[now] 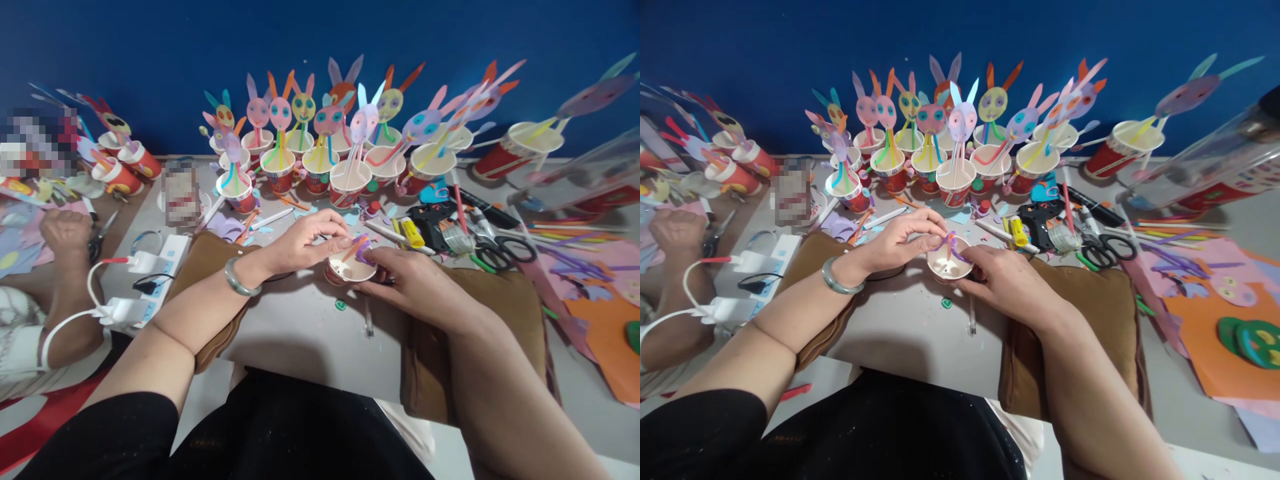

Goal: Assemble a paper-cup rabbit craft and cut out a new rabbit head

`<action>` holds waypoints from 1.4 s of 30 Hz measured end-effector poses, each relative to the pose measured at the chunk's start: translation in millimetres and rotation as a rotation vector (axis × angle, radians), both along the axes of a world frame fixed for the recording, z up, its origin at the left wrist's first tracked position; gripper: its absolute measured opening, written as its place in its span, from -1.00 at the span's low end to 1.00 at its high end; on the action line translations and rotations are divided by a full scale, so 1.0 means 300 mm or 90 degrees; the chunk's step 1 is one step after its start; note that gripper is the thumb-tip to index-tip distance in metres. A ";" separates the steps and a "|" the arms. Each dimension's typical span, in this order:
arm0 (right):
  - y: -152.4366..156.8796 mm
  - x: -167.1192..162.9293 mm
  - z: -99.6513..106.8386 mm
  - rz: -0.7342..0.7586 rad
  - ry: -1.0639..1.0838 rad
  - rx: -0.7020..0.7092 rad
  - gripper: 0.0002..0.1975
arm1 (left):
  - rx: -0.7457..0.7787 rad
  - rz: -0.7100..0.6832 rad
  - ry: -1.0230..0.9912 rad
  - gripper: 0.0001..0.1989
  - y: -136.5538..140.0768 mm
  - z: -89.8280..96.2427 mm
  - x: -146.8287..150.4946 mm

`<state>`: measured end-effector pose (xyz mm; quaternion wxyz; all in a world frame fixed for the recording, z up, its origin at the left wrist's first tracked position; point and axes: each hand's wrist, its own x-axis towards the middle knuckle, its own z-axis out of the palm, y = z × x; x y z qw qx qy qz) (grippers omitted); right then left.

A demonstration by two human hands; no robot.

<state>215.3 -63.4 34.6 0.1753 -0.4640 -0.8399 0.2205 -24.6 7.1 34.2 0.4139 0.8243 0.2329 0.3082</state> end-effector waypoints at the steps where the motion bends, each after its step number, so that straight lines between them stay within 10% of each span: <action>1: 0.001 -0.001 0.001 -0.004 0.002 0.003 -0.66 | 0.004 0.004 -0.006 -0.62 0.006 -0.006 -0.001; 28: 0.024 0.026 -0.029 -0.132 0.228 0.149 -0.55 | -0.283 -0.040 -0.095 0.06 0.024 -0.044 0.002; 42: 0.033 0.002 -0.020 -0.190 0.328 0.200 -0.67 | -0.454 -0.095 -0.038 -0.19 -0.056 -0.061 0.067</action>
